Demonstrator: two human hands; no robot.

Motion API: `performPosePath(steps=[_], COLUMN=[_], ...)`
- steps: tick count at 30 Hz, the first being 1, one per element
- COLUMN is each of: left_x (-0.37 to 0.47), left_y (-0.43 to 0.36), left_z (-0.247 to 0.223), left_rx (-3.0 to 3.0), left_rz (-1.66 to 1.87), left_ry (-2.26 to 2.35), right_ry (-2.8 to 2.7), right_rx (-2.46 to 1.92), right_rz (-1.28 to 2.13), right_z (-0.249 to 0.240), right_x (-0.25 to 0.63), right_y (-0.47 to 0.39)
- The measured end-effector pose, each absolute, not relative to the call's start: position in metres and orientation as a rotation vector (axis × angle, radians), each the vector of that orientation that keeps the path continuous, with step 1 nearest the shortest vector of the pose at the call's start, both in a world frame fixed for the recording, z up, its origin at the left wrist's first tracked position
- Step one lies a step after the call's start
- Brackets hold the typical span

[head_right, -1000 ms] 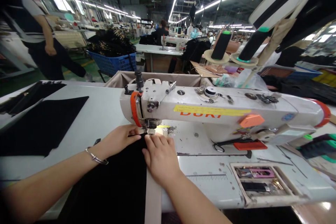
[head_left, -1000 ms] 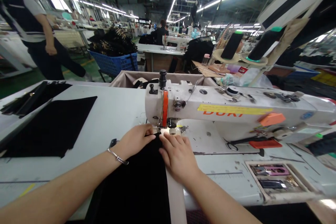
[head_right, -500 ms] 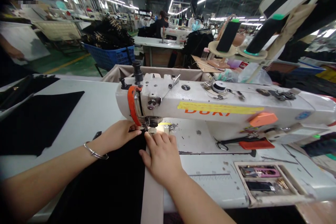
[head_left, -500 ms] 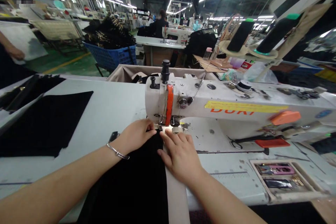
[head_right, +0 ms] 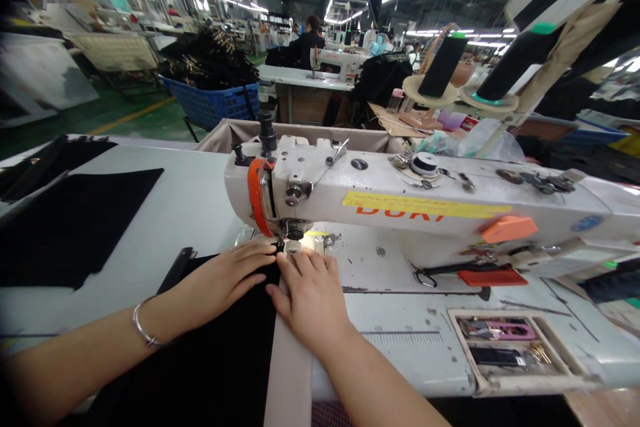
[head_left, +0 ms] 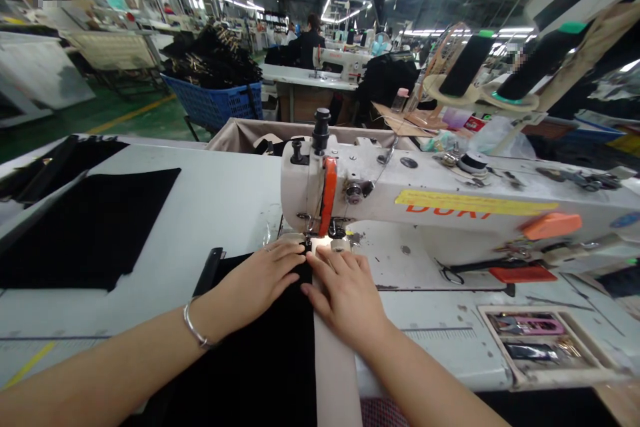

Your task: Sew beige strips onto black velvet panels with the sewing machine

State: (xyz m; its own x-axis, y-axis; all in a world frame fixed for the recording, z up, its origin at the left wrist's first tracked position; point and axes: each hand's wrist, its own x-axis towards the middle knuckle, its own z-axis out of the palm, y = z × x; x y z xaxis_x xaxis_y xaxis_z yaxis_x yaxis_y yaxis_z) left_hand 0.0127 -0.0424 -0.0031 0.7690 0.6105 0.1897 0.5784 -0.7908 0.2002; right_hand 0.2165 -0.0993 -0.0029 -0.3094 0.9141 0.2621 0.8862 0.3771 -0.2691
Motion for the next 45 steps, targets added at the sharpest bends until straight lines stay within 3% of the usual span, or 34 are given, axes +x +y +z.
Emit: performPosePath(steps=[14, 20, 26, 41, 45], left_x=[0.01, -0.022, -0.031, -0.033, -0.034], left_y=[-0.038, -0.134, -0.189, -0.19, -0.183], left_z=[0.002, 0.021, 0.009, 0.012, 0.024], left_rx=[2.809, 2.826, 2.905, 2.948, 2.924], left_rz=[0.441, 0.175, 0.315, 0.422, 0.316], left_ry=[0.897, 0.537, 0.469, 0.477, 0.48], right_ry=[-2.253, -2.256, -2.304, -2.188, -2.142], right_rx=[-1.581, -1.278, -1.151, -1.054, -1.038], right_rz=[0.097, 0.253, 0.063, -0.193, -0.212], right_z=[-0.002, 0.002, -0.013, -0.024, -0.019], right_x=[0.217, 0.221, 0.22, 0.212, 0.209], right_y=[-0.101, -0.191, -0.265, -0.263, -0.259])
